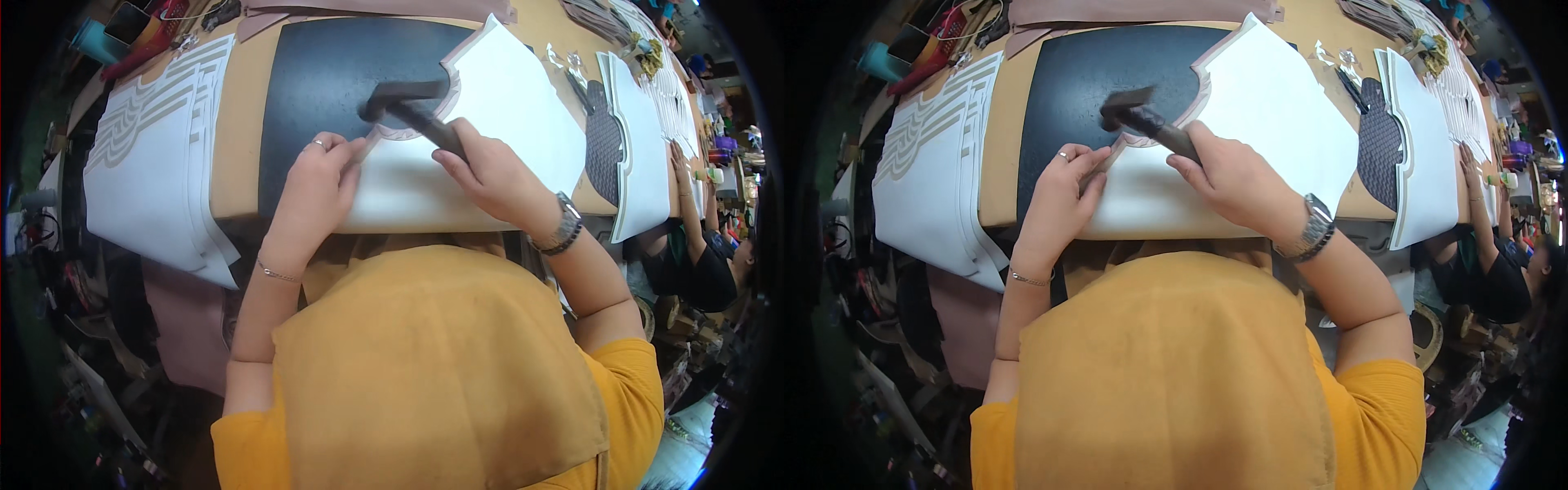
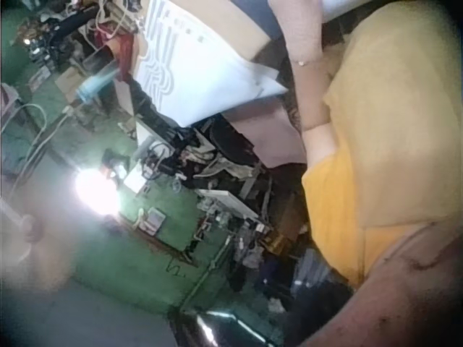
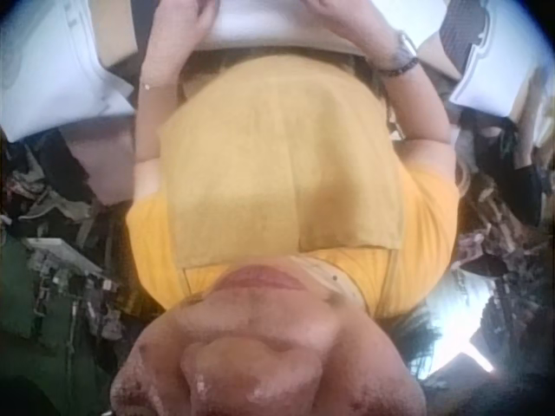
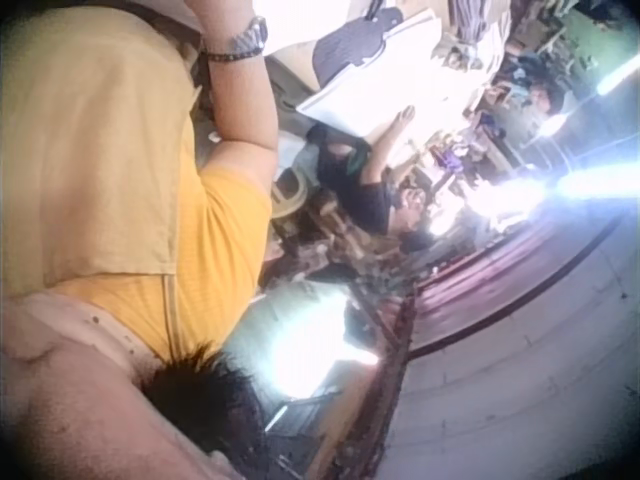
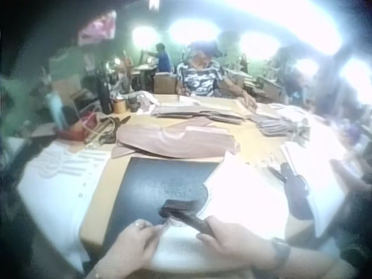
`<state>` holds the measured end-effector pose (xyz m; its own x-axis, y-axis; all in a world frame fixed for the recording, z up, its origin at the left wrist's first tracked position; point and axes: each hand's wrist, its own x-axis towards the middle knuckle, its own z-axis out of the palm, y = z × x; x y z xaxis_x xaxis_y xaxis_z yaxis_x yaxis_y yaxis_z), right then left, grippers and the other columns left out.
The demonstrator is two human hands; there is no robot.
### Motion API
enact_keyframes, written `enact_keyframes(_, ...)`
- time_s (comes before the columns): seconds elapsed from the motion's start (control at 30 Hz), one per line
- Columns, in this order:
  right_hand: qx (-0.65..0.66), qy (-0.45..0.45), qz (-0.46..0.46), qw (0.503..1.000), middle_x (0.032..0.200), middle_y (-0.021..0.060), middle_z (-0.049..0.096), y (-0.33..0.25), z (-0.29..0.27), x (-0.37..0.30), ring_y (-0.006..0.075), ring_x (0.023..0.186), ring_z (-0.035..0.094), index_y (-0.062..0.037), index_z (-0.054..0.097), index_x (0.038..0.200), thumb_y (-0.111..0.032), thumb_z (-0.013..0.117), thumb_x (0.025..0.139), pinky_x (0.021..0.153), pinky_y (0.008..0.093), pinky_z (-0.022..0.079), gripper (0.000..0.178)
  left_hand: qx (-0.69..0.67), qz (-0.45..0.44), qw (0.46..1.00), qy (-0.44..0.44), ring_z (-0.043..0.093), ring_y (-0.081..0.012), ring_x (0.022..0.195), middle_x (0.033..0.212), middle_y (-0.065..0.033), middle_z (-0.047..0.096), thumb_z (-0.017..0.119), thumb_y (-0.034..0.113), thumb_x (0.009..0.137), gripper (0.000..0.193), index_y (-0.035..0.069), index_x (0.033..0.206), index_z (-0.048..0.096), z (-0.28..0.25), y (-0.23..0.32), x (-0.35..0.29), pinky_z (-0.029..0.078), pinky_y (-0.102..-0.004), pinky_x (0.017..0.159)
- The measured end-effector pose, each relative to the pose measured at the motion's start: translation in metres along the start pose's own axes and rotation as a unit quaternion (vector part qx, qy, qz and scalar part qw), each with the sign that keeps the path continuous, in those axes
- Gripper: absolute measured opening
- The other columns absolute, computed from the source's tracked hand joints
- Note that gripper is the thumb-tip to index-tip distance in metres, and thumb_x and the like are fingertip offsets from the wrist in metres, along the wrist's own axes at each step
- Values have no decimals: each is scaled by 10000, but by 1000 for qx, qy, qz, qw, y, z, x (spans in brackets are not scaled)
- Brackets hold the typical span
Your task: The person constructs leather items by folding edges, applying adhesive strips, and hammering the folds flat using a small hammer on a black work mat.
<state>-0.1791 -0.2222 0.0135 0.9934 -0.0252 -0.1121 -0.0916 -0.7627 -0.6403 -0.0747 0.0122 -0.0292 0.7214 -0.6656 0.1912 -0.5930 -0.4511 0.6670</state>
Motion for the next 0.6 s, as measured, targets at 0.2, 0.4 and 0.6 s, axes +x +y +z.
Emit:
enact_keyframes(0.2, 29, -7, -25, 999, 738, 206, 605, 0, 5, -4, 409, 687, 607, -6, 494, 1102, -277, 565, 1024, 640, 450, 469, 290, 27, 1, 1000, 0, 652, -294, 838, 985, -139, 642, 684, 39, 874, 270, -1, 1140, 692, -2, 4, -8, 535, -362, 757)
enact_keyframes(0.4, -12, -15, -18, 1000, 760, 219, 634, -3, 10, -5, 424, 726, 636, -32, 501, 1064, -339, 573, 1008, 649, 486, 496, 320, -21, -28, 999, 9, 646, -291, 817, 965, -138, 645, 686, 40, 875, 273, 1, 1145, 689, -5, 2, -17, 532, -357, 754)
enact_keyframes(0.6, -10, -49, -21, 998, 797, 237, 624, -9, 11, -5, 420, 749, 636, -2, 501, 1137, -289, 584, 1009, 664, 464, 487, 325, -26, -47, 998, -9, 647, -287, 876, 1001, -130, 644, 659, 20, 880, 266, 14, 1143, 693, -12, 6, -26, 528, -371, 774)
